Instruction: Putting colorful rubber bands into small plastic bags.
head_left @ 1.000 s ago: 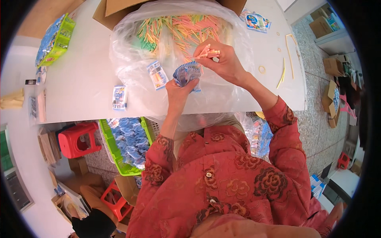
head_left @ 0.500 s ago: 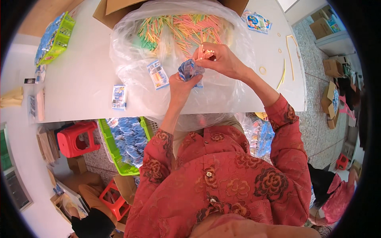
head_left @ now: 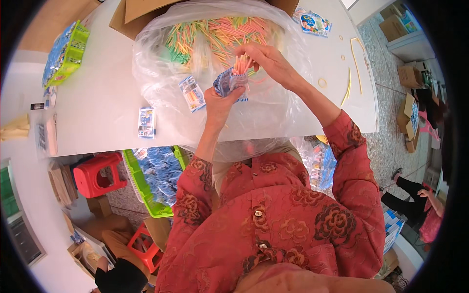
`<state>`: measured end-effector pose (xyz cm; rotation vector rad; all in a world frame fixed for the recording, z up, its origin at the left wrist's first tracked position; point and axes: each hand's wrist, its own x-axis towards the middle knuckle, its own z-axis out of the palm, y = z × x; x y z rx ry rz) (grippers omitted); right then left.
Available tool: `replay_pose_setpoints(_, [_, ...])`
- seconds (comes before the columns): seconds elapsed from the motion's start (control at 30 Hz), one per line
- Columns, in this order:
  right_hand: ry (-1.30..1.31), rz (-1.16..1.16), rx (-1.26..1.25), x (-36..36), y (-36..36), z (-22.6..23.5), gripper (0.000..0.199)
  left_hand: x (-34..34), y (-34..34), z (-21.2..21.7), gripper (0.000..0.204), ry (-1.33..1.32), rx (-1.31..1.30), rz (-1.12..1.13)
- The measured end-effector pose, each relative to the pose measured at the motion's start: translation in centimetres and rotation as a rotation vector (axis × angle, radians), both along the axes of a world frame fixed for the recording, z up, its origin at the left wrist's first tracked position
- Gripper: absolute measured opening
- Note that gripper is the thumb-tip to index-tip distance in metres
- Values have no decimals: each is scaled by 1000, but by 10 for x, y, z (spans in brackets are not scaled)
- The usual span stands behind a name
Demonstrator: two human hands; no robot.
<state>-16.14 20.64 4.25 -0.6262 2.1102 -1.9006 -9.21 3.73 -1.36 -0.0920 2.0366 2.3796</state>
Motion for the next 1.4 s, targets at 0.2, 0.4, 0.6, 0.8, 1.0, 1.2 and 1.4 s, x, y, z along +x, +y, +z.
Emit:
replay_pose_setpoints(0.2, [-84, 30, -26, 6, 8, -3, 22, 4, -3, 0, 22, 11, 84, 15])
replay_pose_setpoints(0.4, [-51, 141, -41, 16, 2, -9, 10, 6, -5, 0, 21, 10, 109, 5])
replay_pose_setpoints(0.6, [-71, 79, -73, 19, -3, -11, 9, 10, -10, 3, 28, -9, 64, -24])
replay_pose_setpoints(0.8, [-31, 96, -30, 22, 0, -5, 13, 12, -9, 3, 30, 5, 55, -21])
replay_pose_setpoints(1.0, [-23, 100, 8, 24, -2, 5, 23, 17, -8, 10, 28, 9, 34, -29])
replay_pose_setpoints(1.2, [-117, 136, -101, 34, -1, 14, 26, 23, -10, 14, 29, 44, 51, -5])
replay_pose_setpoints(1.4, [-25, 189, -29, 38, 3, 7, 22, 28, -11, 21, 23, 103, 101, 23])
